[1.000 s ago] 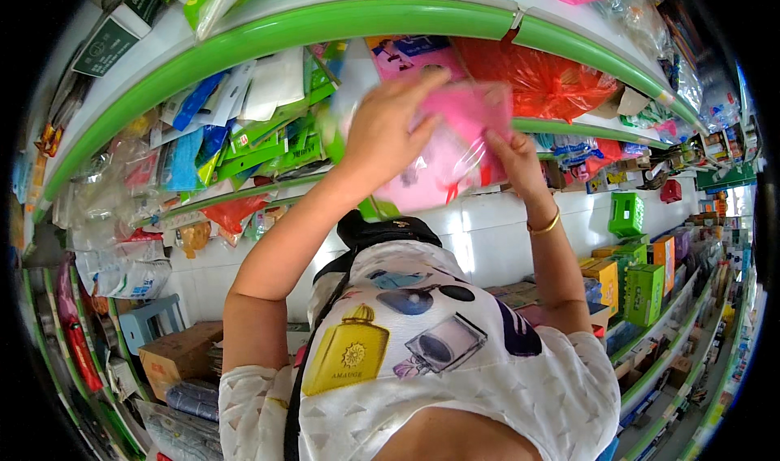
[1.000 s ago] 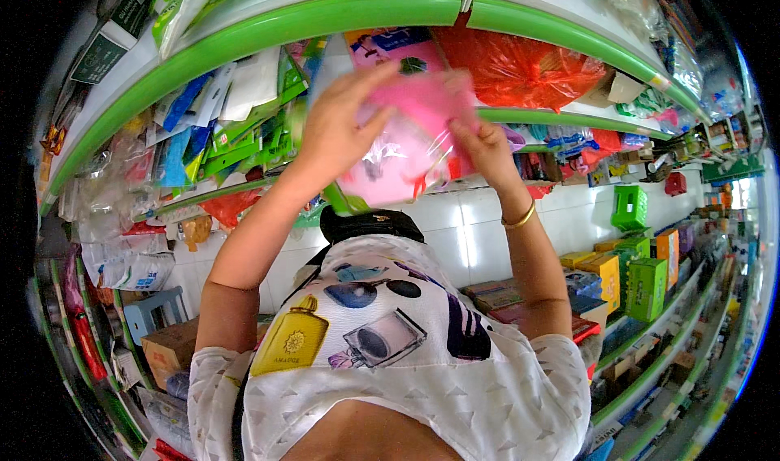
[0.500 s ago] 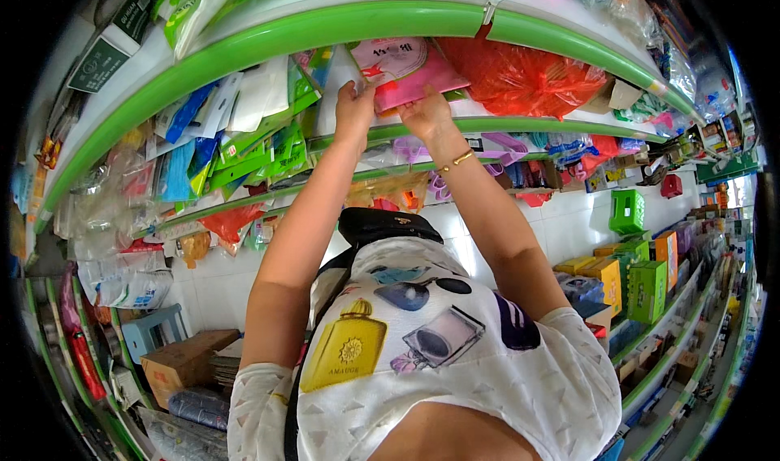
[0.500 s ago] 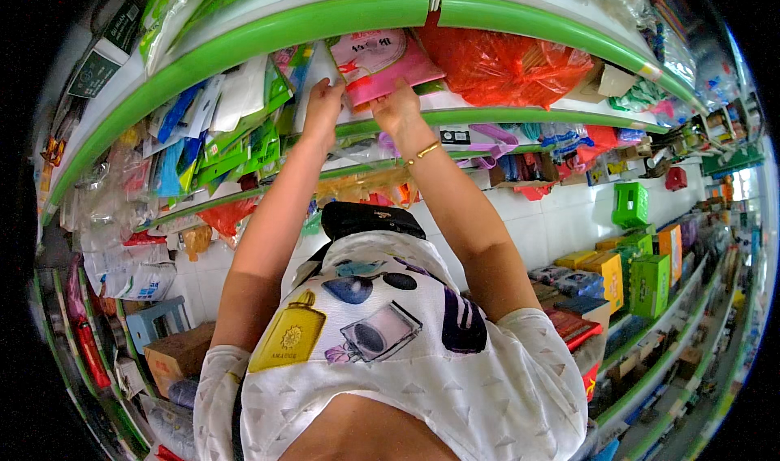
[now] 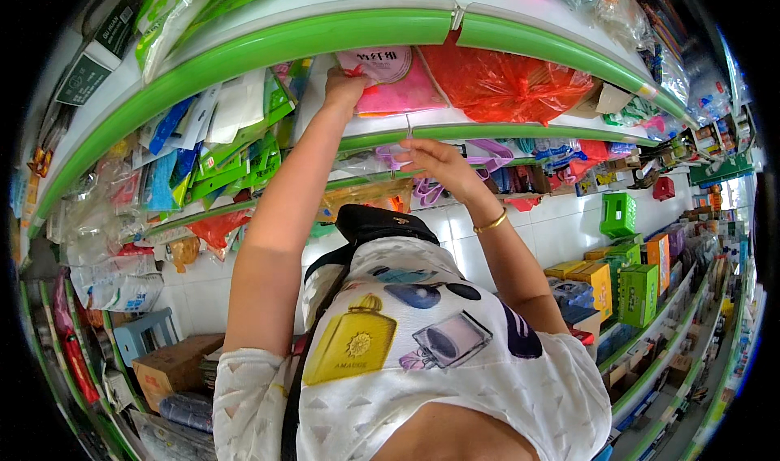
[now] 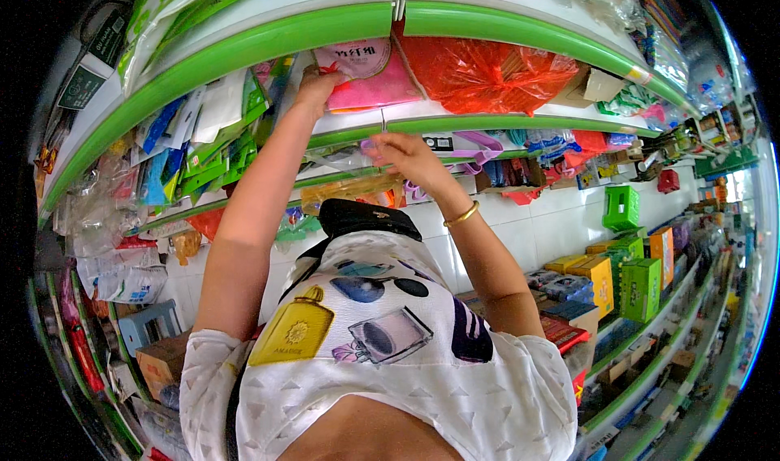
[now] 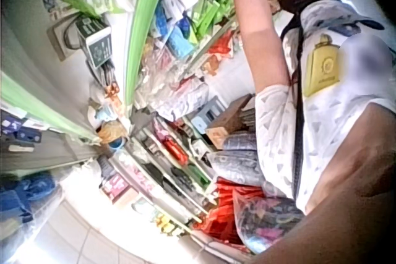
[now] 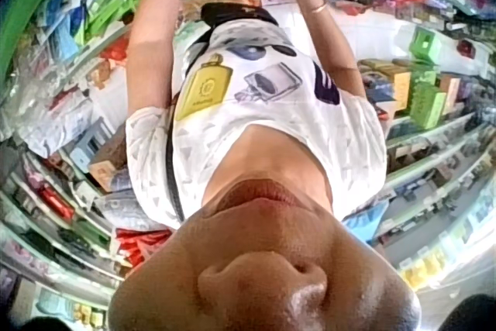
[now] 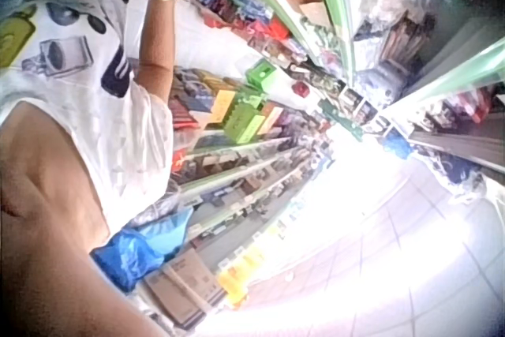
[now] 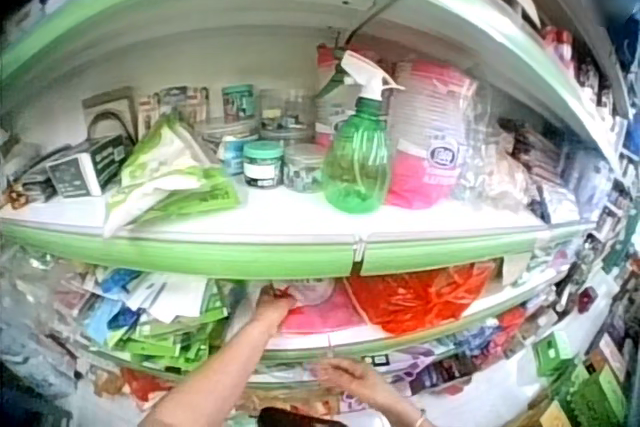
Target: The person organizes items on store shelves by picking up various objects, wiping them with a cloth, and placing them back. They handle a small fan, a yellow plastic item, and packaged goods, moving items aside to reach others.
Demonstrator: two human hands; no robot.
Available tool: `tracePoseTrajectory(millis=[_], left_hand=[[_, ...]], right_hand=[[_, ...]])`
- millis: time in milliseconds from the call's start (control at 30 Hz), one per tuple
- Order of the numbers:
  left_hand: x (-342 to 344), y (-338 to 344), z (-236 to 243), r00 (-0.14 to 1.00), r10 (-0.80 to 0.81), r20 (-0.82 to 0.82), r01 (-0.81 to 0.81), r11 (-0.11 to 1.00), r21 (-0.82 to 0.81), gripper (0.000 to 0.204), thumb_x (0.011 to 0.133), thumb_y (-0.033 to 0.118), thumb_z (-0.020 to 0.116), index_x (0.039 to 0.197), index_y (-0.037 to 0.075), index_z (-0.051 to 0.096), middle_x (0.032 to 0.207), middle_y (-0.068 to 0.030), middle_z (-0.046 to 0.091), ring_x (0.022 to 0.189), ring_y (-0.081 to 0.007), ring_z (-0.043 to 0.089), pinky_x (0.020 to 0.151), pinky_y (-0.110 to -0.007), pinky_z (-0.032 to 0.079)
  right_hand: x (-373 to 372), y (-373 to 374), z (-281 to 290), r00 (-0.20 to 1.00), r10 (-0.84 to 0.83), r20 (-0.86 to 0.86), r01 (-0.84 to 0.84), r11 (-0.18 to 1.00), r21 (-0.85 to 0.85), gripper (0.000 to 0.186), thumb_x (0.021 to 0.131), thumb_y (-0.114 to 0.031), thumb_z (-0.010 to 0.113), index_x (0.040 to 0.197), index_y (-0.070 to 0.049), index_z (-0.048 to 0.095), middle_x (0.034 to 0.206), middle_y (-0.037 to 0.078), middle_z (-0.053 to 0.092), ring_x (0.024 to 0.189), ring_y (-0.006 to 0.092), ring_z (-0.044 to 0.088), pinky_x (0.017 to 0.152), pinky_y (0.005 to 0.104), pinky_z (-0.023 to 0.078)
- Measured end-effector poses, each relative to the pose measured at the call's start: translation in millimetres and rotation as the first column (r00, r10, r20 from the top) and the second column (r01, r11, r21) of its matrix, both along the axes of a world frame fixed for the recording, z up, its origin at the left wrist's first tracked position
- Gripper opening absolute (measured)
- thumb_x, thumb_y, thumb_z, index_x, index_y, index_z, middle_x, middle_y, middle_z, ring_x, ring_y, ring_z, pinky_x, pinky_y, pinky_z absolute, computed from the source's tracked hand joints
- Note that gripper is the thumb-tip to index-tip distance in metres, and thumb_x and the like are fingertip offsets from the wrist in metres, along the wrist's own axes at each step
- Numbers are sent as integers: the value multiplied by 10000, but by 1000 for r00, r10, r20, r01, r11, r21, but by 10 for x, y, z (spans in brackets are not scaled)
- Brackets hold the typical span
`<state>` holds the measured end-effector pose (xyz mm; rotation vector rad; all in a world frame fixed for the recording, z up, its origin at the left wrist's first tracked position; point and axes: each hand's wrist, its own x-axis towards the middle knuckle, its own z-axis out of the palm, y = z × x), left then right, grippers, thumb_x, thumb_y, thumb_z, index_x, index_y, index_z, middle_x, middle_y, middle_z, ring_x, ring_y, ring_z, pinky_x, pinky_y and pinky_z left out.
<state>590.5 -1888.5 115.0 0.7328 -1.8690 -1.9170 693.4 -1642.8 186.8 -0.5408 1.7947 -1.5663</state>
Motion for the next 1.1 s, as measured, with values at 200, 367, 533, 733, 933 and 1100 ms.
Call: tracePoseTrajectory(millis=[200,367,533,733,933,1100], left_hand=[[194,-245,235,987,-146,69,137,983,124,353,763,26,609,1089,-13,479,907,-121,594,759,-216,606,612,-341,533],[234,-321,300,957,-287,51,261,923,284,238,778,8,577,1003,8,499,897,-130,577,742,-217,603,589,-339,531],[77,-122,263,970,-148,192,180,971,-157,270,737,19,611,989,-16,522,909,-141,578,750,-228,600,585,-344,527],[45,-261,370,943,-315,110,221,835,503,197,806,108,613,950,-10,549,874,-150,613,745,-254,624,641,-394,561],[32,-337,583,892,-445,-80,402,700,591,161,804,93,614,937,18,561,868,-105,614,746,-221,622,693,-390,552],[26,-266,602,900,-368,-232,435,743,509,239,794,109,642,999,24,551,958,-106,611,850,-224,606,749,-375,528]], right_hand=[[97,366,-266,993,-100,57,101,995,-12,347,914,-201,481,1218,-33,478,1076,77,605,924,122,584,771,238,458],[166,489,-363,984,-143,102,146,989,-18,312,915,-182,476,1194,-45,501,1062,52,613,905,92,578,749,221,457],[170,525,-320,985,-146,87,150,988,-42,315,914,-185,479,1194,-41,500,1054,58,614,896,94,578,742,222,458],[-5,537,-244,972,-235,2,234,969,-79,328,909,-170,483,1202,-22,489,1051,67,610,870,112,588,725,226,459],[-261,318,-17,923,-372,-99,352,920,-174,313,899,-141,488,1192,-30,494,1079,84,599,907,137,593,760,247,459],[-215,396,-172,940,-333,81,342,926,-158,289,896,-144,501,1170,-51,512,1074,82,604,899,141,597,765,251,455]])
